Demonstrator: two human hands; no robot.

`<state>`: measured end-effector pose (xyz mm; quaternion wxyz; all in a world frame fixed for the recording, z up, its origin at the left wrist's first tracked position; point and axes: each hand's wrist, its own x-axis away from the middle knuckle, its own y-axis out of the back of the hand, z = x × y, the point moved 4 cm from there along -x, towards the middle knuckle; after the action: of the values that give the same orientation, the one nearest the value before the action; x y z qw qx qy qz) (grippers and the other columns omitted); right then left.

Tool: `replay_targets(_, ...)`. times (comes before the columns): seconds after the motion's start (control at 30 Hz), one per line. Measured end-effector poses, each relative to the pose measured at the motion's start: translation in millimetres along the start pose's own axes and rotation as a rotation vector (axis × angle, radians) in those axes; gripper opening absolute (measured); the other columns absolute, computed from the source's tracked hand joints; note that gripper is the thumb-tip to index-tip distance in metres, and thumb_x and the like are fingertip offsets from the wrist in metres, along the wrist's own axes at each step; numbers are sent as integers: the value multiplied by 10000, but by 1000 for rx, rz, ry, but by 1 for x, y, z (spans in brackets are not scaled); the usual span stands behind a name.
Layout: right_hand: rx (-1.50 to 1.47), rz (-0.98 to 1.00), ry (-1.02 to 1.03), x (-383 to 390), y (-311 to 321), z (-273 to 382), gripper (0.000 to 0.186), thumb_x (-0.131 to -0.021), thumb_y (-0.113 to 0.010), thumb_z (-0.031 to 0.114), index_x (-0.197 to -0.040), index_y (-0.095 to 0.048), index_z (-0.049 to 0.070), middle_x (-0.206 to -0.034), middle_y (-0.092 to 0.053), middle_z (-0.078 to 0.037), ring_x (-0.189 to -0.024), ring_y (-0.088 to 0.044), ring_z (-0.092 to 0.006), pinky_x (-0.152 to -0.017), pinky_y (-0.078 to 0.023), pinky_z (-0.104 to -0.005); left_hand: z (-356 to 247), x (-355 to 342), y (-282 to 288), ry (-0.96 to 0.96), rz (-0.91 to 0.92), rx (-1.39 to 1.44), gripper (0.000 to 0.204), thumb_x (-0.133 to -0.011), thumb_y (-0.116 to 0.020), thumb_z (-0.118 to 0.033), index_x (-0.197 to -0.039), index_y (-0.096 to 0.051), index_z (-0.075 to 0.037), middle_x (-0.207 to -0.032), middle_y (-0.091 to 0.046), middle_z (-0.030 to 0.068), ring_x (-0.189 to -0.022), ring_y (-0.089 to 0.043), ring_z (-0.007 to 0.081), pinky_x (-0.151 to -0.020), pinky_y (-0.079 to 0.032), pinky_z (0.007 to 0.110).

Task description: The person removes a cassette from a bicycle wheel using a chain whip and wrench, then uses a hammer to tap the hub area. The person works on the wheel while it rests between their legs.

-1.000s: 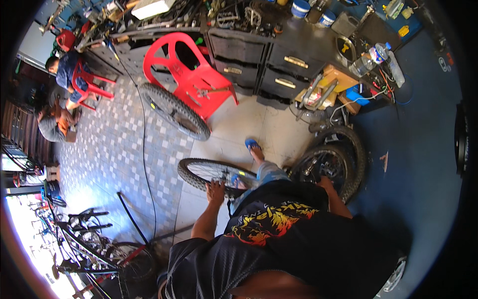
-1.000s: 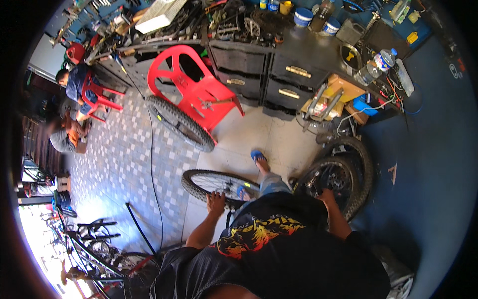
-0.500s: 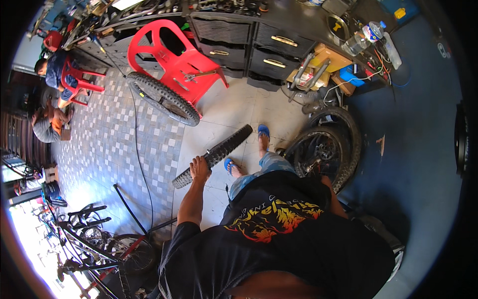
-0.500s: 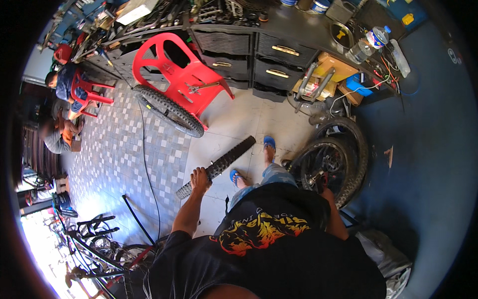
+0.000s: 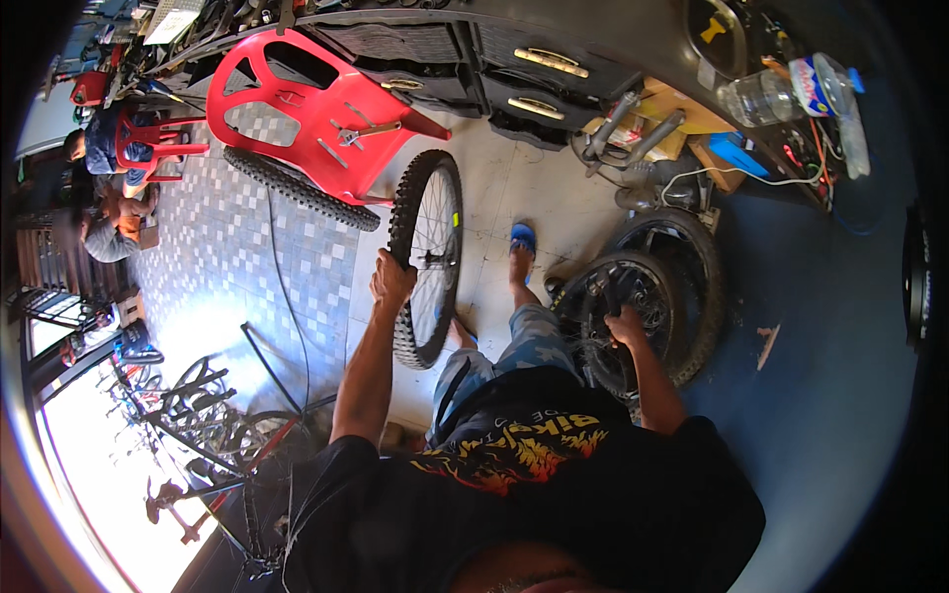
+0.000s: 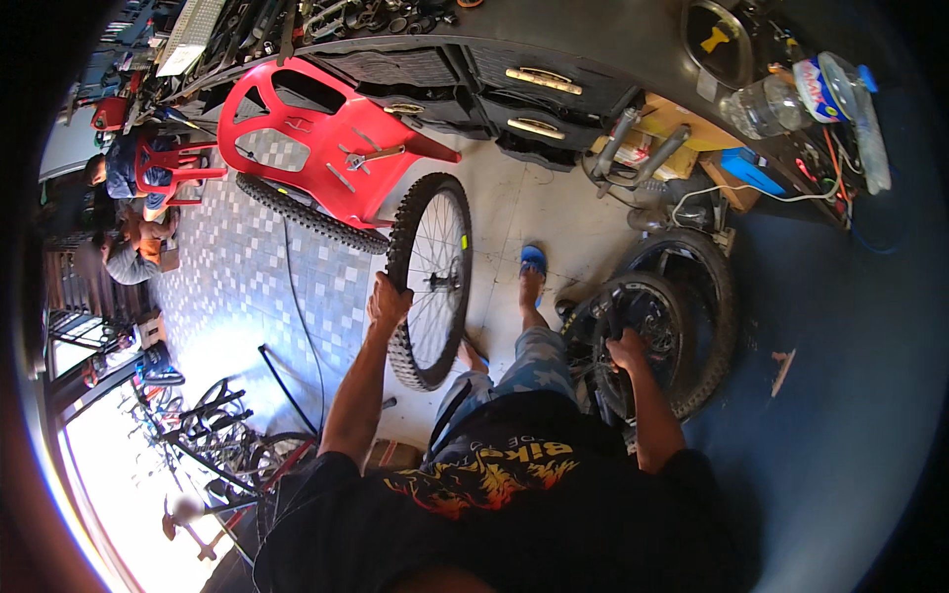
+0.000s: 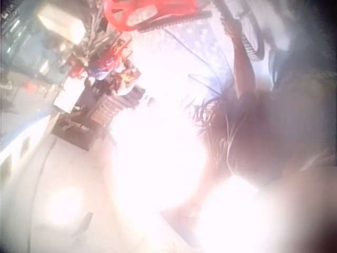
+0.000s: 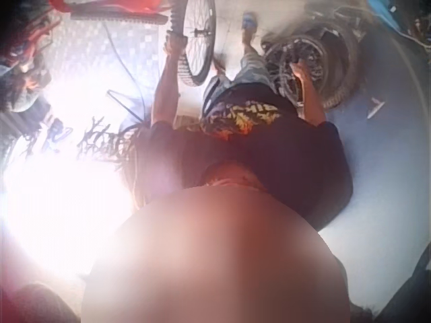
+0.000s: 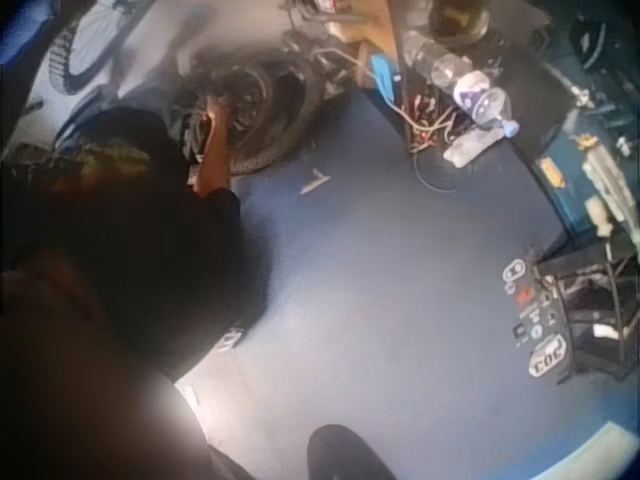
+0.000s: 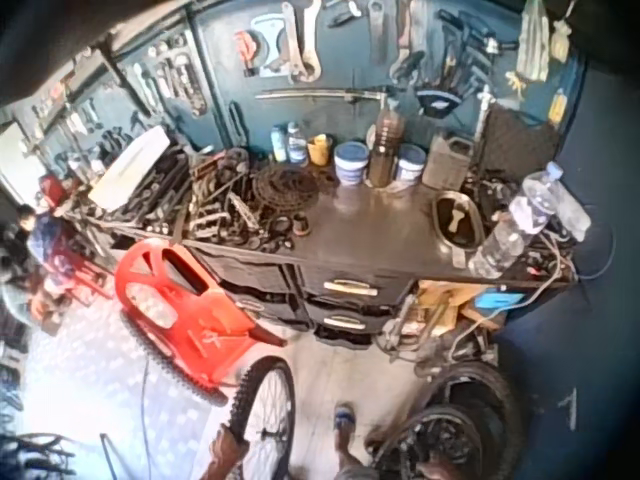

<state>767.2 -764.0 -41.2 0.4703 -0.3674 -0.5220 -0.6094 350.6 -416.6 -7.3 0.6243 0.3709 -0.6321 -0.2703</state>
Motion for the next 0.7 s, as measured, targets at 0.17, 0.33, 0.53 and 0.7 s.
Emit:
replay_targets(0.17, -63, 49, 107, -48, -3, 28, 259, -1020, -590, 166, -1148, -547, -55, -674, -591, -130, -449, -570, -225, -431, -476, -408, 4, 10, -54, 115, -14, 119, 641, -751, -742, -334, -1191, -427, 11, -1054, -674, 285, -1004, -658, 492, -881, -517, 564)
replay_targets(0.33, -123, 70, 81, -68, -24, 47, 234, -980, -639, 191, -1082, -582, -12, -639, -562, -83, -440, -566, -213, -435, -501, -393, -35, 48, -70, 130, -57, 253, 606, -741, -735, -350, -1135, -449, 10, -1034, -673, 284, -966, -664, 483, -838, -517, 546)
replay_targets(0.53, -510, 126, 56, -96, -69, 63, 227, -987, -621, 237, -1015, -565, 19, -622, -543, -56, -452, -570, -202, -420, -503, -388, -63, 58, -68, 127, -24, 306, 686, -750, -762, -437, -1112, -450, 54, -988, -679, 310, -939, -674, 488, -813, -527, 532)
replay_targets(0.7, -612, 93, 114, -154, -125, 62, 263, -1018, -568, 298, -986, -579, 37, -680, -560, -78, -486, -592, -212, -441, -502, -389, -61, 64, -97, 141, -4, 311, 726, -764, -777, -451, -1130, -420, 66, -953, -677, 302, -904, -674, 483, -794, -522, 529)
